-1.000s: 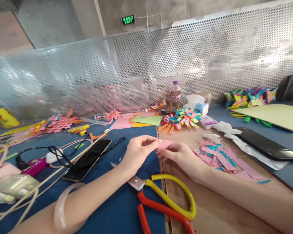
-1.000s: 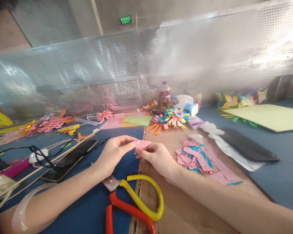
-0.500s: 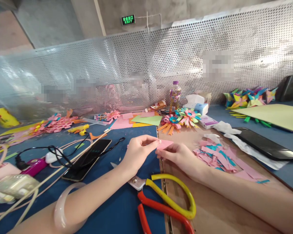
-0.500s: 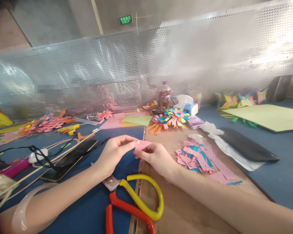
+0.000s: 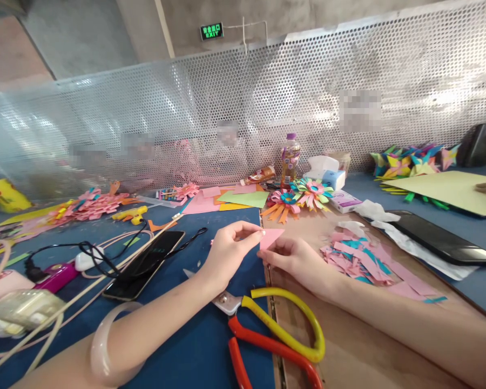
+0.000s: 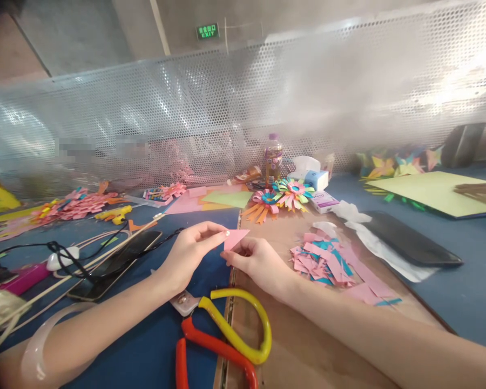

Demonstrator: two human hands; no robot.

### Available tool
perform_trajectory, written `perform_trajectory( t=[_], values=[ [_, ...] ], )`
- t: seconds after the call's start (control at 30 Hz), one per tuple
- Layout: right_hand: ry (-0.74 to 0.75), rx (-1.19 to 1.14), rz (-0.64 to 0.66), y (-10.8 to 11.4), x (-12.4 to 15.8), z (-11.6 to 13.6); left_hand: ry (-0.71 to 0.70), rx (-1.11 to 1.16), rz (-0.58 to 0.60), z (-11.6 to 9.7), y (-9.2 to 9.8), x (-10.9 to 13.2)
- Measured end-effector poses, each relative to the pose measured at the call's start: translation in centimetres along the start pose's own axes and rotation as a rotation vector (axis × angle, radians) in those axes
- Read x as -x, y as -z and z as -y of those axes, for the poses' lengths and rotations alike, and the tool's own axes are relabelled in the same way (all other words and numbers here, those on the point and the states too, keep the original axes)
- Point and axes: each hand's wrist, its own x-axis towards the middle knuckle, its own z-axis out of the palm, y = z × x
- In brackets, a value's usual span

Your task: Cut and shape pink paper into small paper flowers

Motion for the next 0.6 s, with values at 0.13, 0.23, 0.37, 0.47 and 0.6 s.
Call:
perform_trajectory(
  t=[0.13,0.23,0.37,0.47,0.6],
  values=[
    [0.032,-0.048,0.038,-0.06,-0.10,-0.23,0.007,0.025,-0.005,0.11,-0.01,-0.12],
    [0.036,-0.117,0.042,-0.15,-0.06,-0.21,0.030,0.043,-0.039,0.15,-0.03,-0.25],
    [-0.029,-0.255,-0.015,-0.22,-0.07,-0.26,0.073,0.088,-0.069,0.41,0.08,-0.51],
    [-0.049,-0.359,-0.066,-0.15,-0.25,-0.36,0.091,0.128,-0.071,0.68,0.21,-0.69],
    [-0.054,-0.381,-0.079,-0.16,-0.39,-0.32,0.114,0.149,-0.064,0.80,0.24,-0.80]
  ],
)
